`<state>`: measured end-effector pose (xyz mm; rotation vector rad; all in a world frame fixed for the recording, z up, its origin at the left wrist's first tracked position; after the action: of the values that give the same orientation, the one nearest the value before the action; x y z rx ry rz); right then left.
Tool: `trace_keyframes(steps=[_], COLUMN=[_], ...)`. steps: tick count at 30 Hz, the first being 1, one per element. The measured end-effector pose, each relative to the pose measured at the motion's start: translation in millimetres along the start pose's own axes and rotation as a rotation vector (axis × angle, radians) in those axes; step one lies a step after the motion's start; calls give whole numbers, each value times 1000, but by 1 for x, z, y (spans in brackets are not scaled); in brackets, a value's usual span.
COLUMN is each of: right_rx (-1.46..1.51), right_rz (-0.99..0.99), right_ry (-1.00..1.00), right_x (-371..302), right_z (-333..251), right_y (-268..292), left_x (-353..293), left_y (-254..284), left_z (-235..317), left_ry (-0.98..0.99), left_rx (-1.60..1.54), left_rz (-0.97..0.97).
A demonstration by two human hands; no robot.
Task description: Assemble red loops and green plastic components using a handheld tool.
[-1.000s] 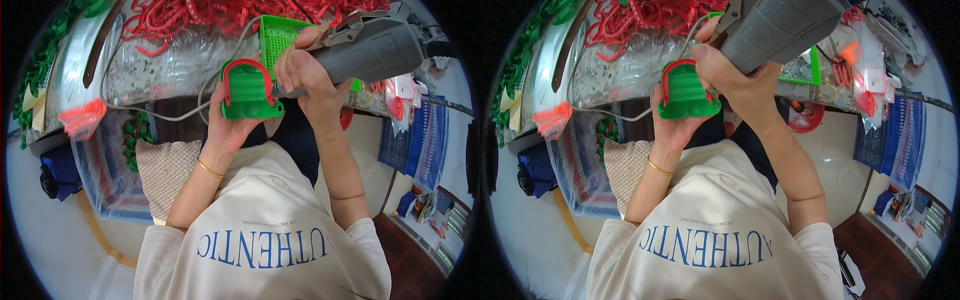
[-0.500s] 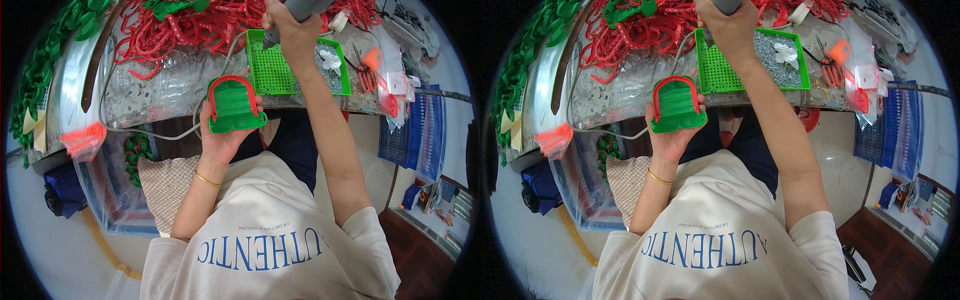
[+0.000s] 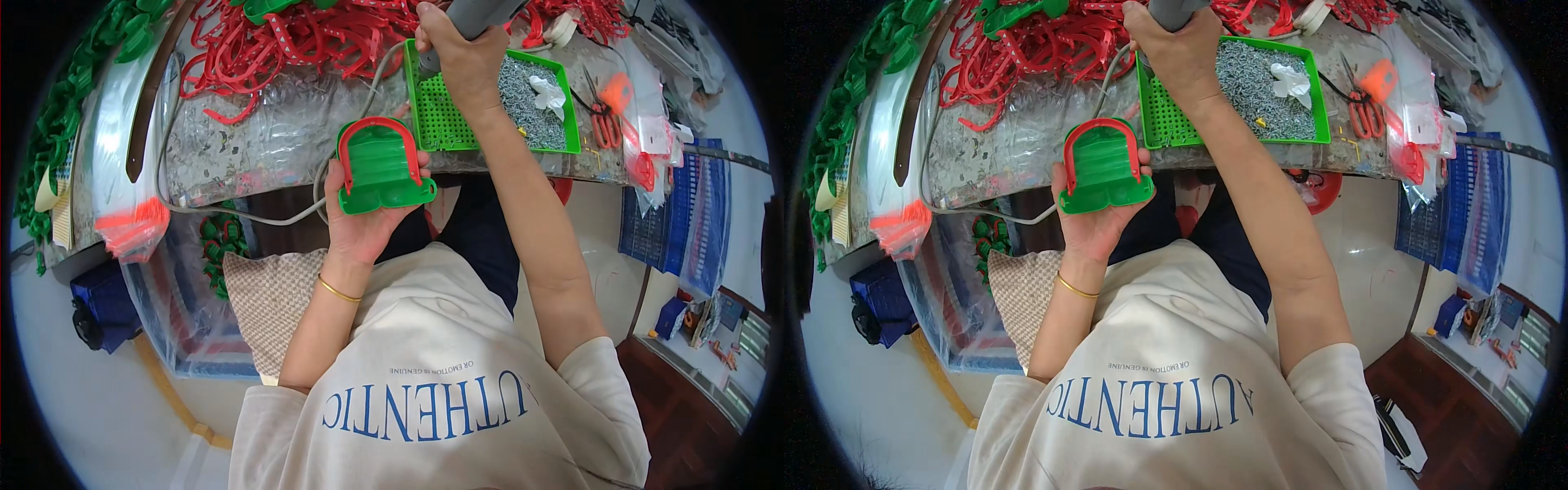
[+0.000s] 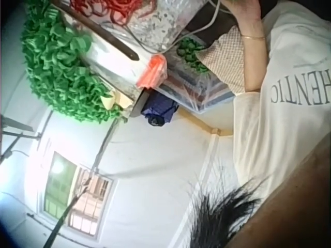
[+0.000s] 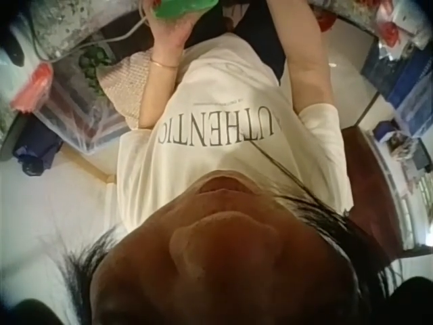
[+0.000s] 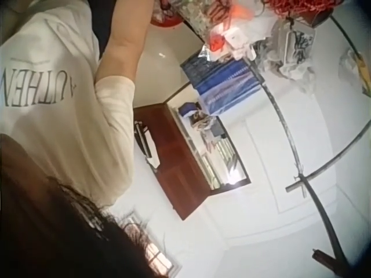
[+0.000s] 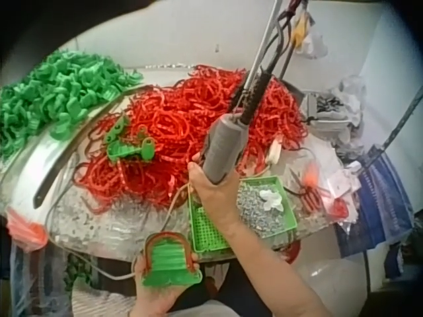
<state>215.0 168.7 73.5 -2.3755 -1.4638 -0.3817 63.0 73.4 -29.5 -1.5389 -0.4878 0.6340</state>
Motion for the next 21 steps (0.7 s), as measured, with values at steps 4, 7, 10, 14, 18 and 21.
trace_keyframes(steps=[4,7,10,14,18,21], right_rx=[-118,-81,-192,44,94,144], right_rz=[22,-1,-3,-4,36,29], right_ry=[150,146,208,43,118,79], right_x=[6,6,4,2,1,-9], right_z=[3,6,3,-4,-37,-65], right_y=[0,0,-1,-4,-4,-11], left_x=[1,0,1,-2,0,2], left_y=[-2,1,4,9,4,4], left_z=[0,0,1,3,1,-4], left_ry=[-2,-1,1,-16,12,49], left_rx=[13,5,-12,-40,-131,-171], left_rz=[3,32,-18,-2,-23,-77])
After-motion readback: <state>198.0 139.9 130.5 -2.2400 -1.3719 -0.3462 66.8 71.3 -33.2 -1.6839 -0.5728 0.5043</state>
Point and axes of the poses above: each hand's wrist, its own x-axis towards the middle knuckle, its own y-axis out of the back of the hand, z = x × y, the point moved 8 cm from there along x, towards the middle knuckle, and after that the axes turned 3 degrees about -x, right-handed, at the moved point
